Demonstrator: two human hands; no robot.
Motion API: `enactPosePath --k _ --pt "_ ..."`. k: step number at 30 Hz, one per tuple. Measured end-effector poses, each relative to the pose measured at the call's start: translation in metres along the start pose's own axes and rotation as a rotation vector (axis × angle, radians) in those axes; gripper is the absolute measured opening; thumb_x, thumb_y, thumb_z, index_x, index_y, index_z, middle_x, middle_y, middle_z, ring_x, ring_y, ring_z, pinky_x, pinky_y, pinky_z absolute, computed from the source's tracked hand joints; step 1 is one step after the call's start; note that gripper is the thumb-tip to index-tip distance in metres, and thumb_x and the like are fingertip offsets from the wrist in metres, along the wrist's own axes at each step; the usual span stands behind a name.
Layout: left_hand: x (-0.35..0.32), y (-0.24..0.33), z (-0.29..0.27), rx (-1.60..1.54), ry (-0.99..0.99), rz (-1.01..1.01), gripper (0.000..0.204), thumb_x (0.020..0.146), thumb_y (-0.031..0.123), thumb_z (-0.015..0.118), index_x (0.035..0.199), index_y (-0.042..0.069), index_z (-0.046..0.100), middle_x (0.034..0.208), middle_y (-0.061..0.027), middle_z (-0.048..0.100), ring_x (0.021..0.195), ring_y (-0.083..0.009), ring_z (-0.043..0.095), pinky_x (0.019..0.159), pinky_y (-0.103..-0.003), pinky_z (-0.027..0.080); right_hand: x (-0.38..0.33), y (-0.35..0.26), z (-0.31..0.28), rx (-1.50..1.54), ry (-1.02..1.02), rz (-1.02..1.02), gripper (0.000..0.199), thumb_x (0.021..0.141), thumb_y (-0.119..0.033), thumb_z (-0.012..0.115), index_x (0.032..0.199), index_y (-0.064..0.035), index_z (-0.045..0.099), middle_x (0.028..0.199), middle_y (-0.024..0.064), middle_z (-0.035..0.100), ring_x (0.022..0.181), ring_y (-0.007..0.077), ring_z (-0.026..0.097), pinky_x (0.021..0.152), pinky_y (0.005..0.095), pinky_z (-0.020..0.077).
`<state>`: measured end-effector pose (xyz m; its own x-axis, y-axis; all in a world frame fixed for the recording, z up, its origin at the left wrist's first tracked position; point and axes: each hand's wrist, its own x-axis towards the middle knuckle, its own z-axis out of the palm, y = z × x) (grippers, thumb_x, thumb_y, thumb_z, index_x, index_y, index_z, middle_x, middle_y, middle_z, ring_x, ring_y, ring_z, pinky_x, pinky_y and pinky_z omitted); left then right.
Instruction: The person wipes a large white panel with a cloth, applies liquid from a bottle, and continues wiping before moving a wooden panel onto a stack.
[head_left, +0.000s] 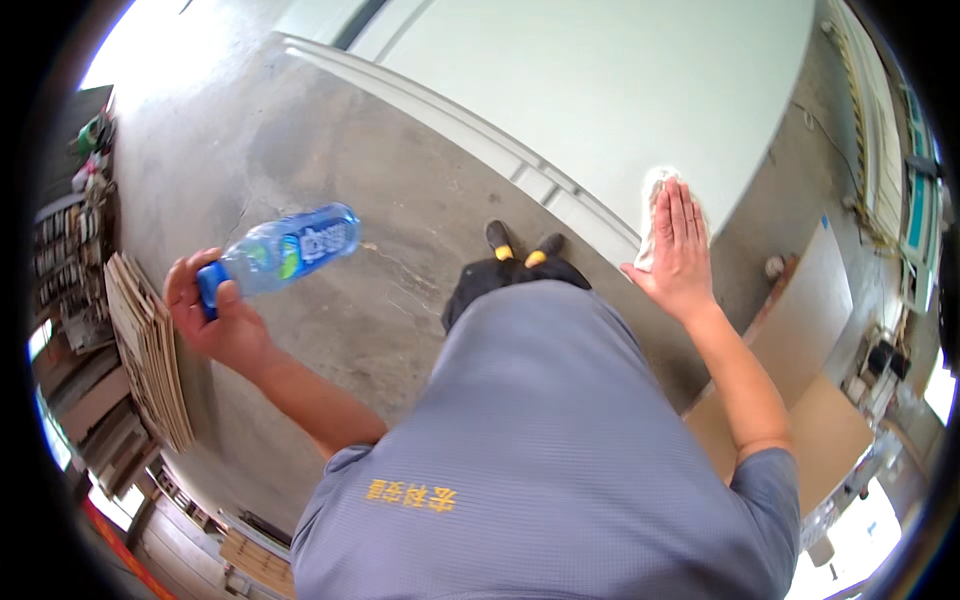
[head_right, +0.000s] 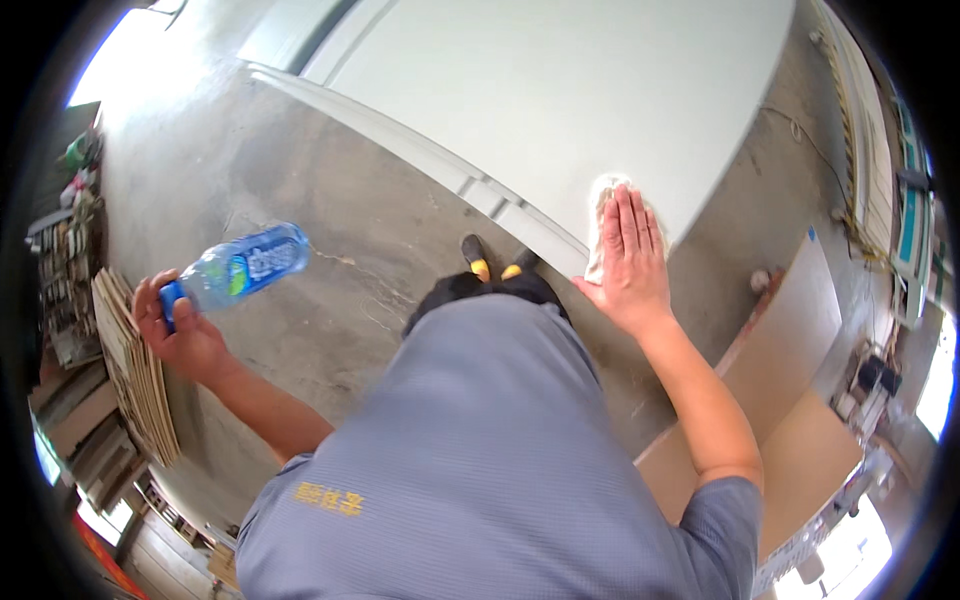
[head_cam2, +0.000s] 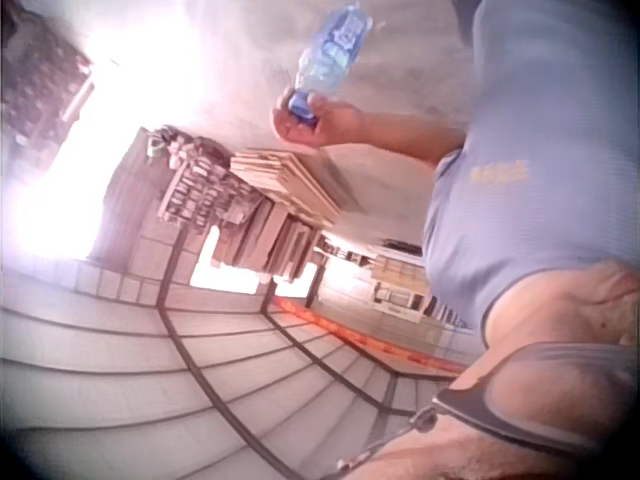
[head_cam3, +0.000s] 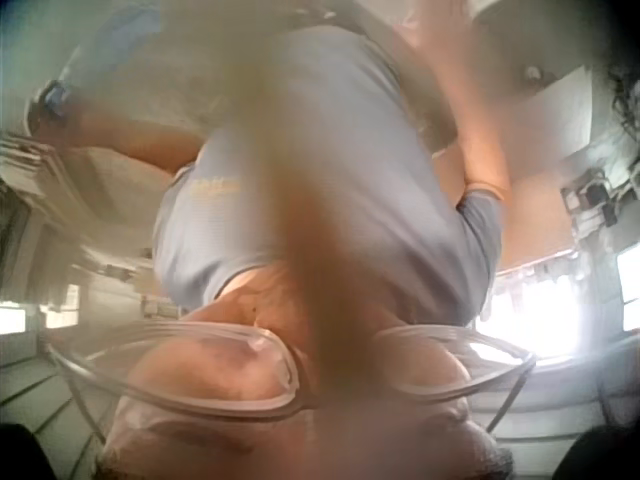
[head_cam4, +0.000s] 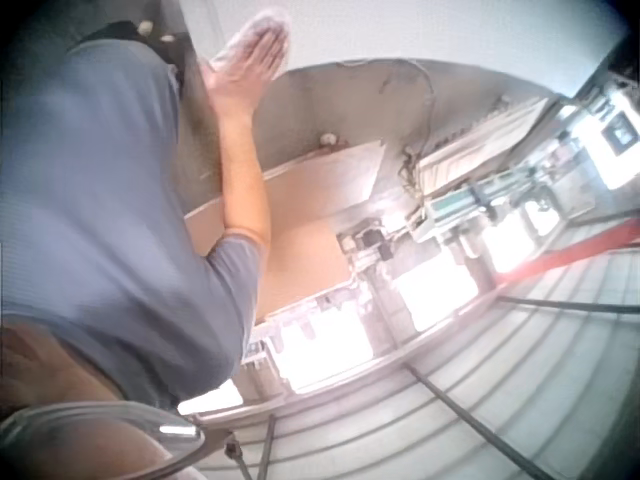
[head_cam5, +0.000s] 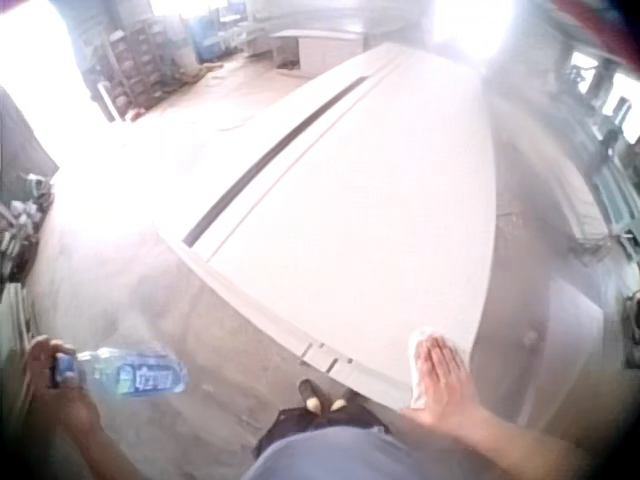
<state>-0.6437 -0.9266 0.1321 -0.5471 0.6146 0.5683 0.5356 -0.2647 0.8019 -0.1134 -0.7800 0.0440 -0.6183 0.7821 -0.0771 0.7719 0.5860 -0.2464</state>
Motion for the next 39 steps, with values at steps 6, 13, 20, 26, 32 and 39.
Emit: enactPosePath --k 6,13,20,26,32,39 --pt "-0.022 -0.017 0.003 -0.012 0.087 -0.095 0.065 0.079 0.024 0.091 0.13 0.001 0.058 0.112 -0.0124 0.07 0.107 -0.0224 0.064 0.098 -0.036 0.05 0.152 -0.068 0.01 -0.033 0.061 -0.216 0.105 0.083 -0.038 0.077 0.161 0.0046 0.021 0.167 0.0251 0.026 0.157 0.0394 0.023 0.128 0.0497 0.0202" --pt "-0.055 -0.014 -0.009 0.093 0.182 -0.112 0.068 0.075 0.03 0.096 0.125 0.002 0.059 0.11 -0.0112 0.068 0.102 -0.0212 0.064 0.092 -0.034 0.052 0.412 -0.194 0.058 -0.249 0.198 -0.372 0.088 0.096 -0.05 0.058 0.16 0.0034 0.028 0.168 0.0212 0.029 0.158 0.0317 0.024 0.129 0.043 0.0184" --pt "-0.092 0.002 0.018 0.041 0.16 -0.268 0.063 0.071 0.015 0.095 0.122 0.003 0.061 0.108 -0.012 0.069 0.1 -0.0209 0.066 0.092 -0.035 0.053 0.542 -0.262 0.062 -0.238 0.03 -0.25 0.089 0.103 -0.057 0.043 0.166 -0.001 0.013 0.175 0.0156 0.01 0.162 0.0309 0.009 0.131 0.0436 0.0079" --pt "-0.103 0.008 0.039 0.057 0.182 -0.204 0.058 0.078 0.02 0.091 0.123 0.002 0.06 0.109 -0.011 0.067 0.101 -0.0215 0.063 0.094 -0.036 0.051 0.425 -0.212 0.061 -0.202 0.025 -0.39 0.089 0.104 -0.059 0.04 0.164 0.0011 0.016 0.173 0.018 0.015 0.161 0.0323 0.013 0.131 0.0426 0.0096" --pt "-0.087 0.035 0.083 0.095 0.108 -0.071 0.053 0.082 0.017 0.088 0.123 0.0 0.061 0.113 -0.01 0.066 0.105 -0.0199 0.062 0.098 -0.034 0.049 0.235 -0.111 0.053 -0.035 0.083 -0.446 0.089 0.102 -0.059 0.048 0.16 0.0039 0.026 0.168 0.022 0.027 0.158 0.035 0.022 0.129 0.0452 0.0163" --pt "-0.053 0.106 0.154 0.144 0.052 0.065 0.04 0.091 0.008 0.079 0.125 0.0 0.062 0.118 -0.01 0.068 0.11 -0.018 0.061 0.102 -0.034 0.047 0.09 -0.023 0.044 0.169 0.073 -0.474 0.089 0.101 -0.058 0.05 0.161 0.0033 0.026 0.168 0.0206 0.028 0.159 0.0332 0.021 0.13 0.0451 0.0157"
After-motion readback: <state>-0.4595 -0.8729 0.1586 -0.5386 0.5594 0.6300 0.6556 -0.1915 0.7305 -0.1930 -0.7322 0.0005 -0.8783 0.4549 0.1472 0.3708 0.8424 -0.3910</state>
